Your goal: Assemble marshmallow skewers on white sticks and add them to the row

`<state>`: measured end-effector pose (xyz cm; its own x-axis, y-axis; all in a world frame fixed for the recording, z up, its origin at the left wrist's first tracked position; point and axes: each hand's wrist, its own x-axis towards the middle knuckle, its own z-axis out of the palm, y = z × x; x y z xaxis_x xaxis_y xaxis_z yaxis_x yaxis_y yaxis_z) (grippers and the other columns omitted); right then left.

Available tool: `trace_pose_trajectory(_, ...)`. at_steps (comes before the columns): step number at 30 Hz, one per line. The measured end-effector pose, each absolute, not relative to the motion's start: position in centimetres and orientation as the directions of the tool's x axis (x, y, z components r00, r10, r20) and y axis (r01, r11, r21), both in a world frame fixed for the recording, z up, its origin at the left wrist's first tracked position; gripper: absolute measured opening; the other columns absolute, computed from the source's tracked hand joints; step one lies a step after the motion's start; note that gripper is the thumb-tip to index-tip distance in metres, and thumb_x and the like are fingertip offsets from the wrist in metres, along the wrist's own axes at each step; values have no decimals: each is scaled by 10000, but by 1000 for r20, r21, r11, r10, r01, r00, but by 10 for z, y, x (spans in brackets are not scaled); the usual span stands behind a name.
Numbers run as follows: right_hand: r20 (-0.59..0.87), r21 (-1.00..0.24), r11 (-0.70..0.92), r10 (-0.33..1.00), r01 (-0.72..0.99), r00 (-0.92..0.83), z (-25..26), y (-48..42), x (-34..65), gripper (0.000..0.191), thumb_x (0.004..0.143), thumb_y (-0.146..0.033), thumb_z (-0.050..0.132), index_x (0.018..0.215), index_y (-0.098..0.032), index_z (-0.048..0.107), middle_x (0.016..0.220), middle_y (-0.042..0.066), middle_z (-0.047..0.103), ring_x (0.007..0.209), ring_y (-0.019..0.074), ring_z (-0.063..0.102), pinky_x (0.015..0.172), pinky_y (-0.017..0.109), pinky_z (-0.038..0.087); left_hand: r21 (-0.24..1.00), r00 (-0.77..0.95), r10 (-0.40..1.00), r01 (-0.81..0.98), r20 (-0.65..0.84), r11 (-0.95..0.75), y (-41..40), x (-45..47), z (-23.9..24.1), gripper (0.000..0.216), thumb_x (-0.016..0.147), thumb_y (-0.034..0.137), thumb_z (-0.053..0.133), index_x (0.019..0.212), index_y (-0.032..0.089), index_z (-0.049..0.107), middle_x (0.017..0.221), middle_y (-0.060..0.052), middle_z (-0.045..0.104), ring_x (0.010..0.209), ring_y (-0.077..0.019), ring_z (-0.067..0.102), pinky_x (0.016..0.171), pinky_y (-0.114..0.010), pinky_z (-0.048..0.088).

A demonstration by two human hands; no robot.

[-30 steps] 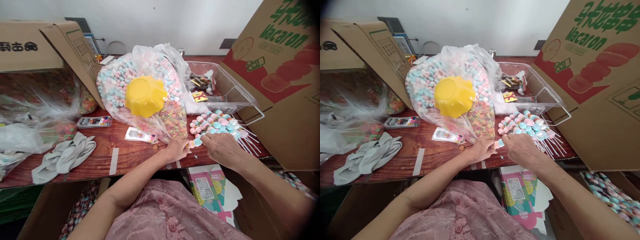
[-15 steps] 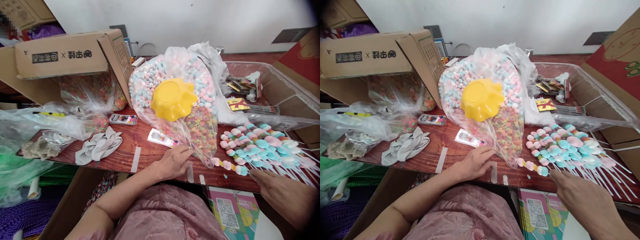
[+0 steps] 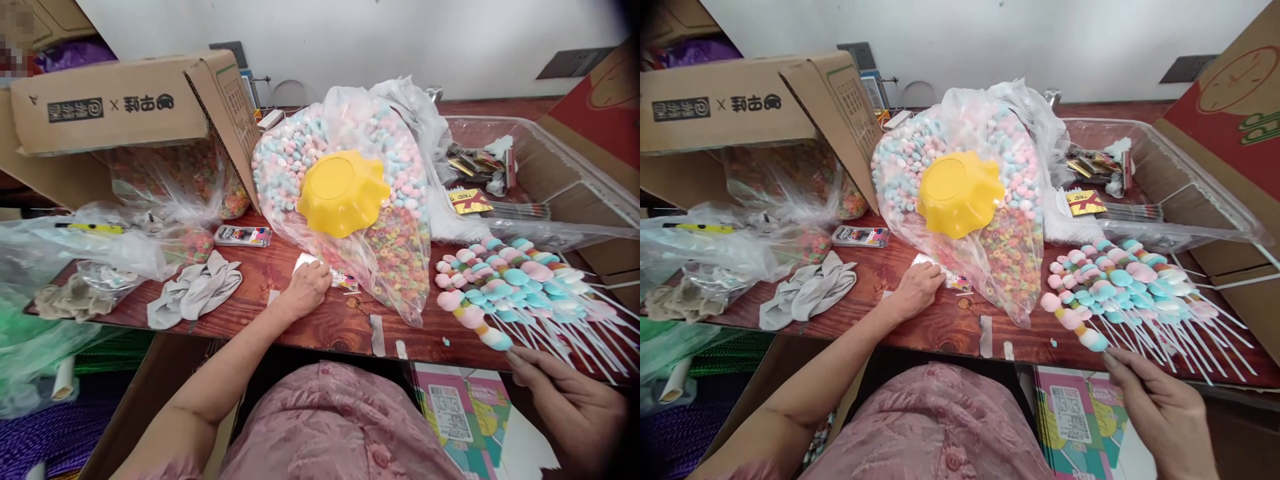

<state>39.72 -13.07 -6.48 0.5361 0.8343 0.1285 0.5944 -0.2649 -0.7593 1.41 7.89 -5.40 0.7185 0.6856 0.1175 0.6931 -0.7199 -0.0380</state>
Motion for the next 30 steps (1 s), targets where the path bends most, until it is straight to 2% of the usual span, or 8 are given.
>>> trace_pose_trajectory(3, 27, -836, -259, 860, 483, 509, -55, -115, 362, 272, 717, -416, 752, 871, -194, 780, 807, 53, 744, 659, 192, 658, 595, 239, 551, -6, 703, 689, 701, 174, -713, 80, 12, -58, 204, 813, 41, 495, 770, 155, 658, 809, -84, 620, 797, -216, 543, 647, -335, 388)
trace_pose_trajectory(8, 50, -912, -118, 919, 392, 392, -51, -92, 332, 234, 708, -416, 752, 809, -206, 774, 630, 15, 650, 562, 149, 573, 518, 238, 506, 138, 616, 748, 742, 249, -657, 79, 7, -59, 248, 917, 230, 537, 718, 170, 672, 743, -62, 612, 767, -189, 539, 635, -300, 364)
trace_pose_trajectory(11, 13, -942, -122, 917, 311, 400, -56, -86, 325, 231, 724, -417, 756, 840, -217, 769, 624, 2, 624, 563, 134, 546, 515, 234, 485, 257, 564, 793, 751, 230, -608, 76, 8, -57, 270, 952, 297, 520, 789, 186, 704, 792, -51, 643, 796, -183, 553, 676, -295, 388)
trace_pose_trajectory(14, -41, -959, -152, 911, 241, 410, -62, -83, 319, 233, 736, -413, 764, 865, -218, 762, 647, -1, 618, 582, 126, 529, 525, 231, 465, 322, 523, 829, 764, 198, -559, 73, 12, -55, 222, 948, 247, 518, 859, 208, 718, 826, -40, 652, 822, -186, 555, 714, -299, 403)
trace_pose_trajectory(17, -52, -968, -142, 920, 206, 389, -65, -81, 312, 233, 737, -423, 764, 836, -212, 754, 620, -7, 592, 576, 119, 505, 523, 229, 441, 358, 502, 838, 758, 214, -545, 70, 15, -55, 196, 915, 183, 540, 799, 191, 697, 811, -47, 640, 828, -191, 551, 726, -306, 413)
trace_pose_trajectory(23, -59, -966, -143, 933, 215, 355, -64, -81, 304, 229, 759, -424, 743, 839, -210, 748, 605, -16, 565, 570, 110, 476, 522, 225, 400, 402, 446, 802, 701, 397, -589, 59, 7, -65, 188, 852, 103, 563, 692, 169, 638, 739, -50, 593, 774, -186, 534, 711, -307, 432)
trace_pose_trajectory(27, -66, -964, -148, 938, 221, 341, -65, -83, 301, 226, 770, -421, 730, 840, -208, 749, 606, -16, 561, 576, 114, 481, 534, 229, 409, 435, 472, 820, 696, 322, -571, 43, -5, -70, 159, 885, 159, 589, 757, 174, 682, 789, -57, 630, 795, -183, 568, 738, -308, 461)
trace_pose_trajectory(30, -65, -967, -134, 951, 214, 302, -68, -84, 295, 215, 776, -414, 724, 828, -208, 753, 598, -15, 563, 567, 115, 491, 532, 226, 417, 390, 507, 823, 724, 257, -568, 35, -13, -66, 128, 905, 204, 594, 881, 179, 716, 892, -77, 664, 862, -201, 578, 782, -325, 473)
